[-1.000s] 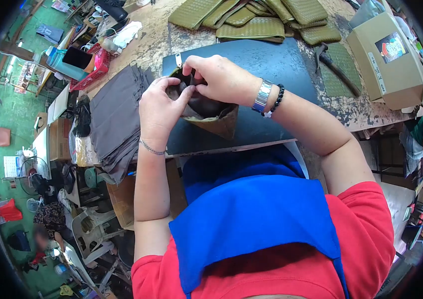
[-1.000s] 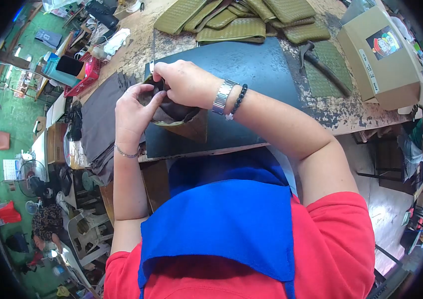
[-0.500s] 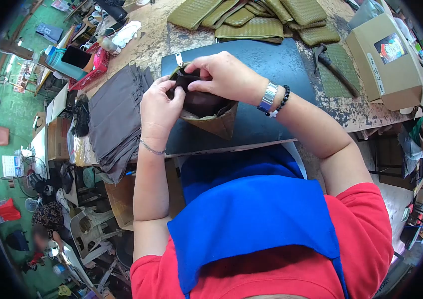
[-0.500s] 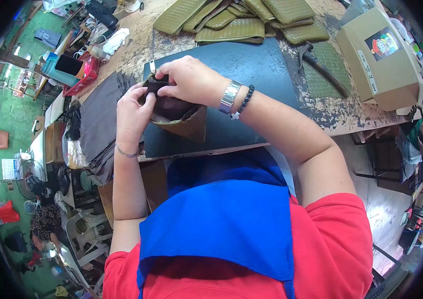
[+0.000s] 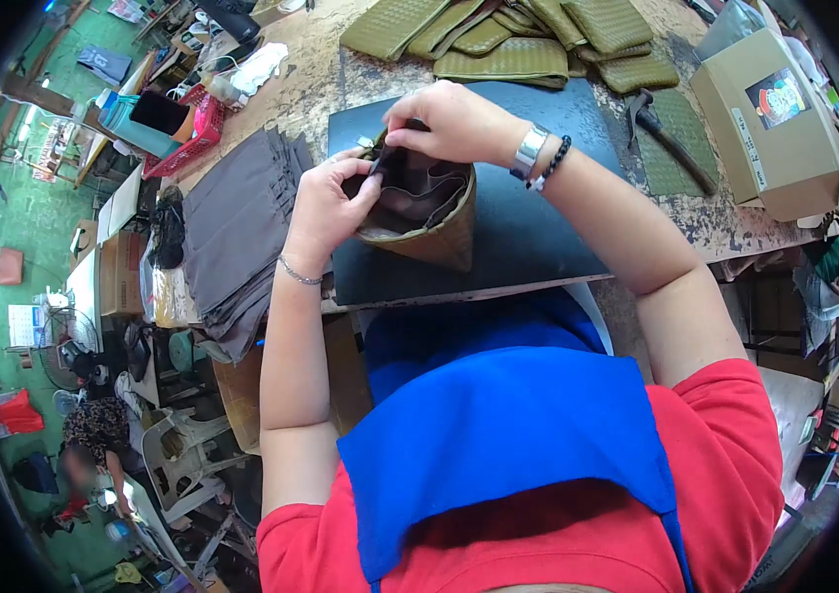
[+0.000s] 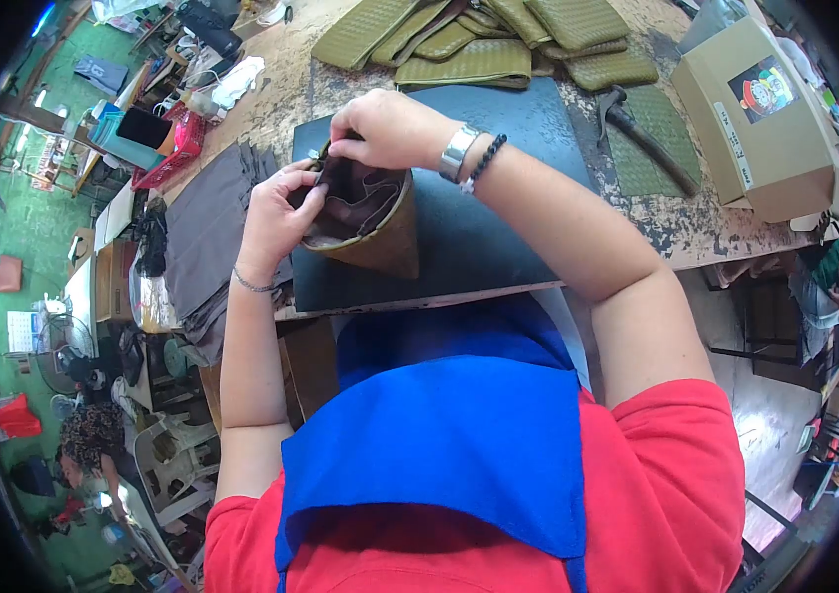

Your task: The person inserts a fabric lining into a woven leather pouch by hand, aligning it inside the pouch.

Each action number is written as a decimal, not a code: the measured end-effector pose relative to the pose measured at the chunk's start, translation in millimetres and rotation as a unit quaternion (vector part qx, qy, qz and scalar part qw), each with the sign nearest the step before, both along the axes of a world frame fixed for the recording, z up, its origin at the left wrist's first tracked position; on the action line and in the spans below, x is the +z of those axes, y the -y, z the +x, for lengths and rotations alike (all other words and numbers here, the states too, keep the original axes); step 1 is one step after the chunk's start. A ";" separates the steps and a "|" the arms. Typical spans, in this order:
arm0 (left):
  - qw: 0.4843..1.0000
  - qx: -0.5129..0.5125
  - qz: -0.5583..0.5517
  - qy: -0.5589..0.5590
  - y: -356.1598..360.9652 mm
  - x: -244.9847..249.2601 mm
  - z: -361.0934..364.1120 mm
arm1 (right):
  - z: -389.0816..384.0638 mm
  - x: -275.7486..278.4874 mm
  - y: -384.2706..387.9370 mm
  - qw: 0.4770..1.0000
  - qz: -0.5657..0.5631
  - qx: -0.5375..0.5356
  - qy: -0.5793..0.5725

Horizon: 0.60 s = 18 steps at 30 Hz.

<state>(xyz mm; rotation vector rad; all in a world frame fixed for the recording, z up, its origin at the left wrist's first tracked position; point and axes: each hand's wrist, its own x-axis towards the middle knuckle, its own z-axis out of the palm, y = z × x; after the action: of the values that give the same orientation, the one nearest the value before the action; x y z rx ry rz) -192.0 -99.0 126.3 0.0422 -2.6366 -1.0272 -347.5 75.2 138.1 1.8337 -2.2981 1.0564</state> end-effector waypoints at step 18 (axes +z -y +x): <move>0.982 0.076 0.115 -0.131 -2.5 -21.6 2.2 | 1.2 -7.5 1.2 0.998 -0.053 0.030 0.028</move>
<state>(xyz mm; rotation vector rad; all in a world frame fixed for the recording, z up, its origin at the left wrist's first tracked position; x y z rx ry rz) -189.8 -96.5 104.7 0.1476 -2.2325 -1.1900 -346.3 74.0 130.6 1.8674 -2.1827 1.2280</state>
